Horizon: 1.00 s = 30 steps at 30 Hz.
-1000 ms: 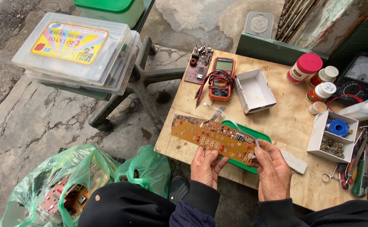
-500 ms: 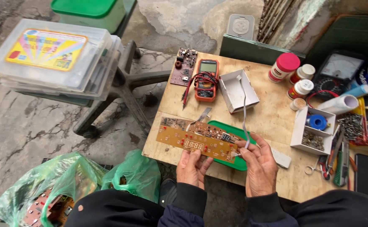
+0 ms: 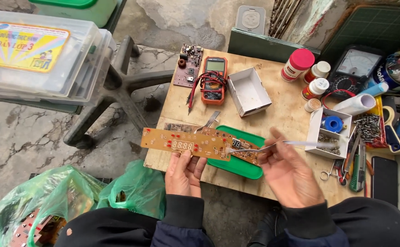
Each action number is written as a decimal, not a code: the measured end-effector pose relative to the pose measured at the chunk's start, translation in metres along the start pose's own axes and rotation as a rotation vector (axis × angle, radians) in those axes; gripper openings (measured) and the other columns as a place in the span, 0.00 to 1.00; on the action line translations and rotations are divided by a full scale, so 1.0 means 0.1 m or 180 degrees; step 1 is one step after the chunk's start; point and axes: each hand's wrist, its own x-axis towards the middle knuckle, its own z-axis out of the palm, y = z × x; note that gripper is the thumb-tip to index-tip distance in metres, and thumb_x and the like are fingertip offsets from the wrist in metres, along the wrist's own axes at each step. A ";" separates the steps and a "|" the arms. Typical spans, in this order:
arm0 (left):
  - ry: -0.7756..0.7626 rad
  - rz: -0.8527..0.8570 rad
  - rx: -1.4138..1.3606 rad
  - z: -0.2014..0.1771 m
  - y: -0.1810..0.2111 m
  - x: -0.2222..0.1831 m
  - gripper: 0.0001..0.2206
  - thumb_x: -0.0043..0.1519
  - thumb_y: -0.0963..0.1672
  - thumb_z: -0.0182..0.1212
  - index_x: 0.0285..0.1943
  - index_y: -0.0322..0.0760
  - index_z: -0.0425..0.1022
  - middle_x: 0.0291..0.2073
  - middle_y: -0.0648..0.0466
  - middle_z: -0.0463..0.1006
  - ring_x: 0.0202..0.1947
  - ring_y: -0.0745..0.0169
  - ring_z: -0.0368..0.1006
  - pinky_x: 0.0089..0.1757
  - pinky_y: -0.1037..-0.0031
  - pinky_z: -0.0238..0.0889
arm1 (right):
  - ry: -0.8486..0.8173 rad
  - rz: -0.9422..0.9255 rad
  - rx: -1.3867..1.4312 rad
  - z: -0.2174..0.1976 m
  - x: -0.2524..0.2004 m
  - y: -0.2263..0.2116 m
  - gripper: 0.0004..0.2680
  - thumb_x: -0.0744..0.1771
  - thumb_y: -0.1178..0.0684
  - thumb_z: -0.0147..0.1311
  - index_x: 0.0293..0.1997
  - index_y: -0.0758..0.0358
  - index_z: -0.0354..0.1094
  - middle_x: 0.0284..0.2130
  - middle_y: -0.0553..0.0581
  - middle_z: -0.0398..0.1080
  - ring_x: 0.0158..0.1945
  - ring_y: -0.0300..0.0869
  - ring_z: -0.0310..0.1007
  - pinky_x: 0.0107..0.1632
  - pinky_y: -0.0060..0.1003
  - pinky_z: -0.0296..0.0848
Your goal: The person is taking electronic circuit boards out of a plastic bag, inspecting them, and organizing them on a repair workbench.
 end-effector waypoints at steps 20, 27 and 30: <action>0.0055 0.0729 0.0246 0.29 0.45 -0.25 0.16 0.68 0.40 0.62 0.66 0.39 0.76 0.50 0.50 0.85 0.48 0.58 0.83 0.49 0.63 0.81 | -0.0307 -0.0977 -0.0865 0.37 -0.24 -0.03 0.15 0.72 0.52 0.52 0.57 0.80 0.72 0.49 0.85 0.79 0.51 0.67 0.83 0.55 0.52 0.82; 0.0033 0.0736 0.0061 0.28 0.68 -0.21 0.21 0.67 0.39 0.62 0.70 0.39 0.74 0.55 0.48 0.84 0.51 0.55 0.83 0.50 0.64 0.80 | -0.0568 -0.1441 -0.1592 0.46 -0.22 0.01 0.17 0.72 0.51 0.51 0.64 0.78 0.69 0.52 0.79 0.81 0.53 0.64 0.85 0.55 0.50 0.85; 0.0166 0.0688 -0.0073 0.29 0.70 -0.21 0.21 0.67 0.39 0.61 0.71 0.40 0.73 0.57 0.46 0.84 0.54 0.53 0.82 0.55 0.61 0.79 | -0.0446 -0.1166 -0.1729 0.47 -0.21 0.03 0.19 0.71 0.53 0.52 0.71 0.71 0.68 0.53 0.77 0.80 0.54 0.60 0.84 0.57 0.47 0.85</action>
